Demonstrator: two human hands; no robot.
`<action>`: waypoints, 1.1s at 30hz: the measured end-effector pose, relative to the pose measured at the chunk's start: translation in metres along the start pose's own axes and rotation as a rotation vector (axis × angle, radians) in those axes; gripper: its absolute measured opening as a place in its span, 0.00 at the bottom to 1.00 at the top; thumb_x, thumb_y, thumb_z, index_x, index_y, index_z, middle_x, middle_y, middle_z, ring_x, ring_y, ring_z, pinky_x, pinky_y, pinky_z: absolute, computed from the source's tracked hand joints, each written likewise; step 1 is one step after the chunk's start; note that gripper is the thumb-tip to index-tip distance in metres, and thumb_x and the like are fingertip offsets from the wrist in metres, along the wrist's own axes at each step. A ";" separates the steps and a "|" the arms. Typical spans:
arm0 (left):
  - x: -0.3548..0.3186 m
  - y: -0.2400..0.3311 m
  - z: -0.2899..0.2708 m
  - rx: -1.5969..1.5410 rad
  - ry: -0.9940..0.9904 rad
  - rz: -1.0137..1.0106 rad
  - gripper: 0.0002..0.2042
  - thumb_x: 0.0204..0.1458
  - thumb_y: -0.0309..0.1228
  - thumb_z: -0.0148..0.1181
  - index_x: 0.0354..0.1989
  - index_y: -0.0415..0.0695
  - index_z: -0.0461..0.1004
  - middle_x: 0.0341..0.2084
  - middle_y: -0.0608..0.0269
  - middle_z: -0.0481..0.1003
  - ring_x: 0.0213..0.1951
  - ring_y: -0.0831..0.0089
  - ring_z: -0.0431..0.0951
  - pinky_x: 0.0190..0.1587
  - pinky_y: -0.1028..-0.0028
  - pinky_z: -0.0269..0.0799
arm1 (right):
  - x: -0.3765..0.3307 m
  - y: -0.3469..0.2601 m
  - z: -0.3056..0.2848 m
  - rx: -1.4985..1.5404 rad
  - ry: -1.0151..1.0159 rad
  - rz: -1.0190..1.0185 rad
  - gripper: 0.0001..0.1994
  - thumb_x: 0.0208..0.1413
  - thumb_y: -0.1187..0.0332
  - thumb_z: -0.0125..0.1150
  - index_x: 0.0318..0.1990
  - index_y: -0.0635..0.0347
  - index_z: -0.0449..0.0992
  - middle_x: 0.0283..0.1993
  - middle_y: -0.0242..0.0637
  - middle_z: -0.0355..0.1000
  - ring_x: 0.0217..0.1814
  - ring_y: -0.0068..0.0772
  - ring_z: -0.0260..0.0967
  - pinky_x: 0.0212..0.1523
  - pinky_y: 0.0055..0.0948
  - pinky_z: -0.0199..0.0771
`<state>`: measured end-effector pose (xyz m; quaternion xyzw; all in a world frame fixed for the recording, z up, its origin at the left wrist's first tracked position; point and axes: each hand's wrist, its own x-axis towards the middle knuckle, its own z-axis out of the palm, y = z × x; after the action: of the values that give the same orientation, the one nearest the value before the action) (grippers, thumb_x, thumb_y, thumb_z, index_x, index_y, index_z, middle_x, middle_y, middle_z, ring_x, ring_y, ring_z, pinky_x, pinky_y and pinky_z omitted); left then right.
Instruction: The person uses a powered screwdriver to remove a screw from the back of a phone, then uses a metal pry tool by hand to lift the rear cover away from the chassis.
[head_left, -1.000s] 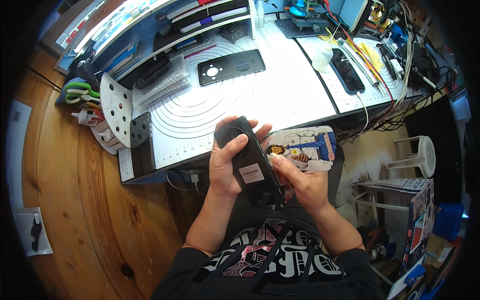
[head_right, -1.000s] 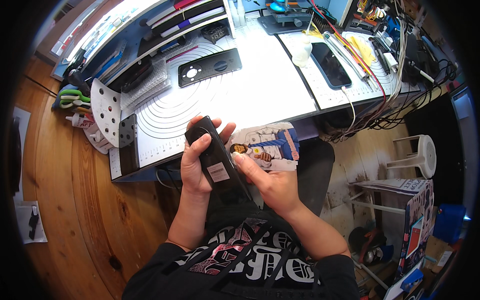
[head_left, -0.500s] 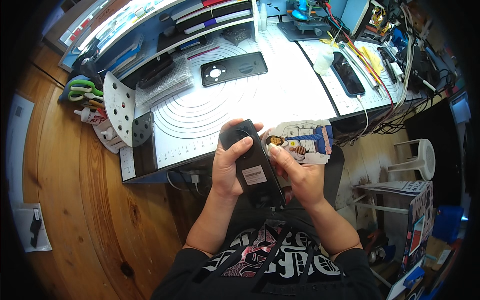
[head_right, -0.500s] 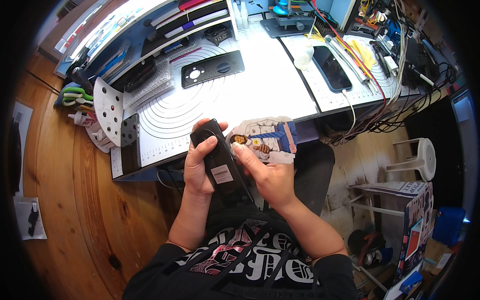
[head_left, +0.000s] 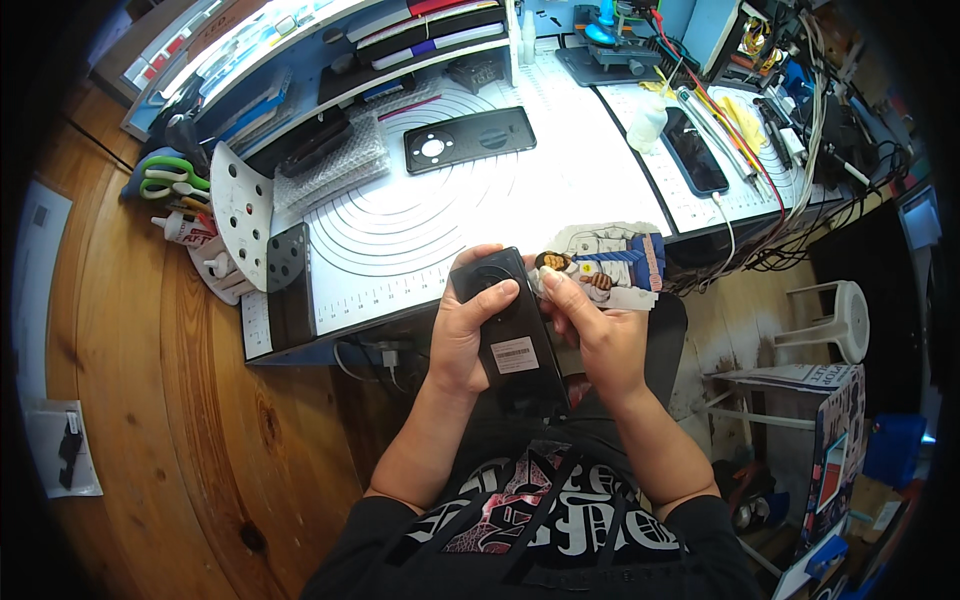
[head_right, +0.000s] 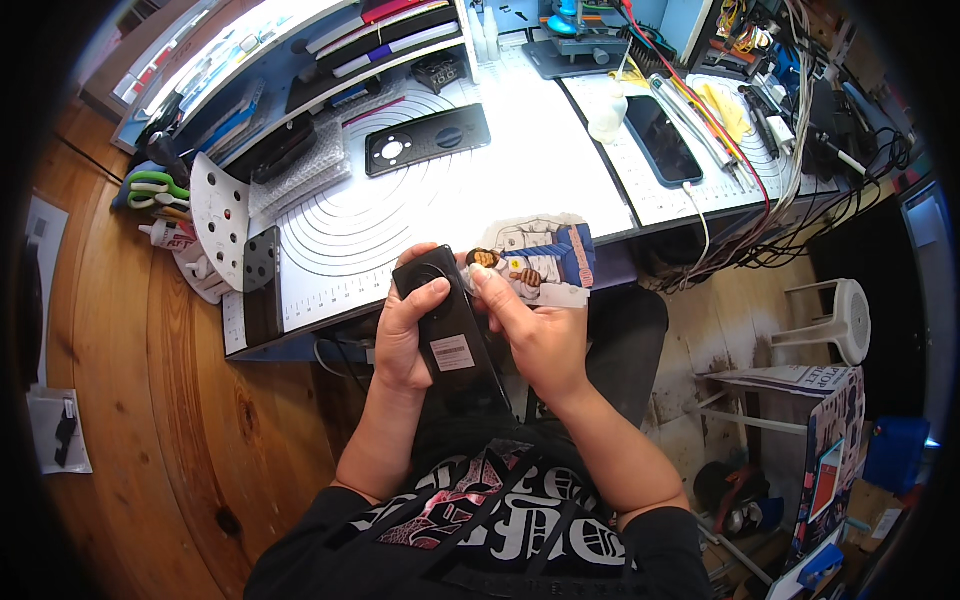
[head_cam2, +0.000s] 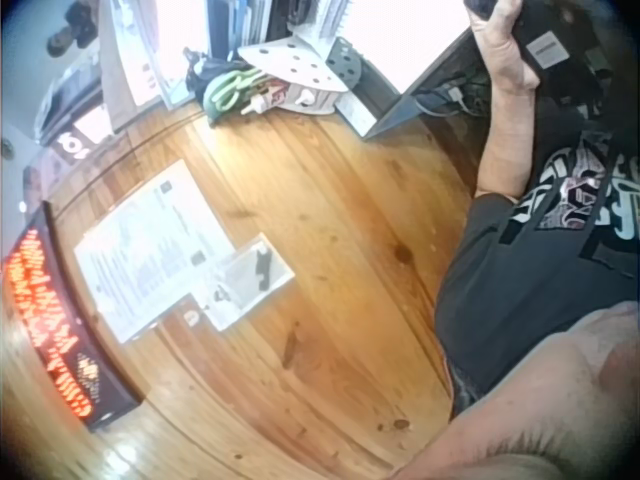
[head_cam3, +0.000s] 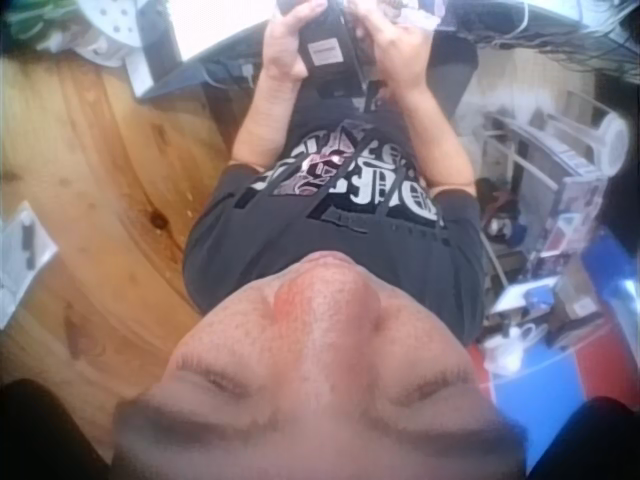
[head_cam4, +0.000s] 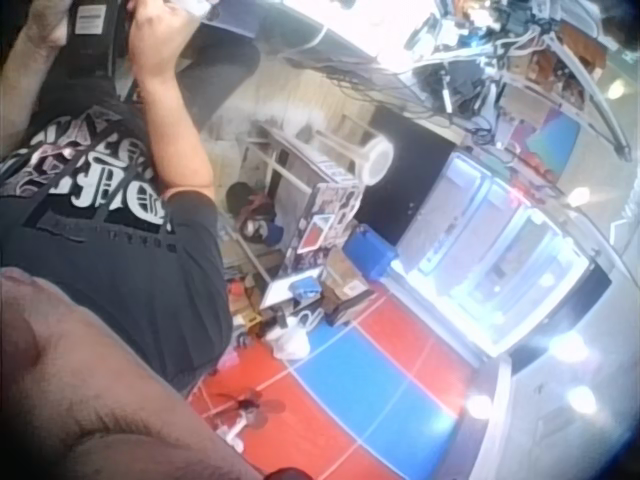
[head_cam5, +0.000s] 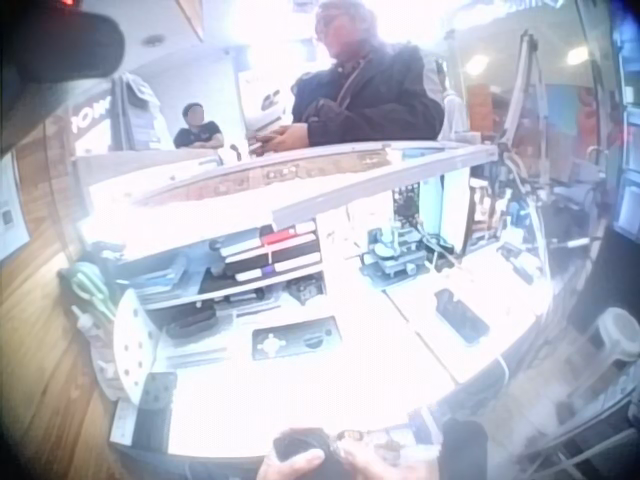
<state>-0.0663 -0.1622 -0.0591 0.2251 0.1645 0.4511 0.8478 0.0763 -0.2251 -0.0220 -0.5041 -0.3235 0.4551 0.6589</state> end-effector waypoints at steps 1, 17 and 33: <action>0.000 0.000 0.000 -0.001 0.003 -0.001 0.22 0.57 0.19 0.60 0.59 0.47 0.64 0.54 0.45 0.73 0.44 0.60 0.82 0.45 0.61 0.85 | 0.002 0.002 0.000 0.003 -0.003 -0.002 0.03 0.61 0.72 0.65 0.38 0.63 0.81 0.30 0.27 0.76 0.25 0.13 0.67 0.25 0.16 0.64; 0.003 0.000 0.003 -0.123 0.070 -0.014 0.20 0.58 0.17 0.58 0.58 0.47 0.67 0.53 0.47 0.73 0.57 0.54 0.76 0.56 0.61 0.81 | -0.009 0.004 -0.014 -0.077 -0.098 0.036 0.04 0.60 0.72 0.66 0.39 0.63 0.79 0.31 0.27 0.76 0.27 0.15 0.70 0.28 0.18 0.67; 0.003 0.006 -0.001 0.021 0.030 -0.103 0.21 0.57 0.19 0.60 0.58 0.45 0.66 0.45 0.53 0.77 0.43 0.65 0.82 0.43 0.67 0.84 | 0.003 0.007 -0.009 -0.099 -0.054 0.023 0.08 0.64 0.67 0.62 0.34 0.60 0.80 0.27 0.28 0.75 0.24 0.16 0.68 0.24 0.18 0.63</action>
<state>-0.0689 -0.1565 -0.0571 0.2182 0.1933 0.4086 0.8649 0.0832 -0.2253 -0.0317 -0.5272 -0.3577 0.4594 0.6189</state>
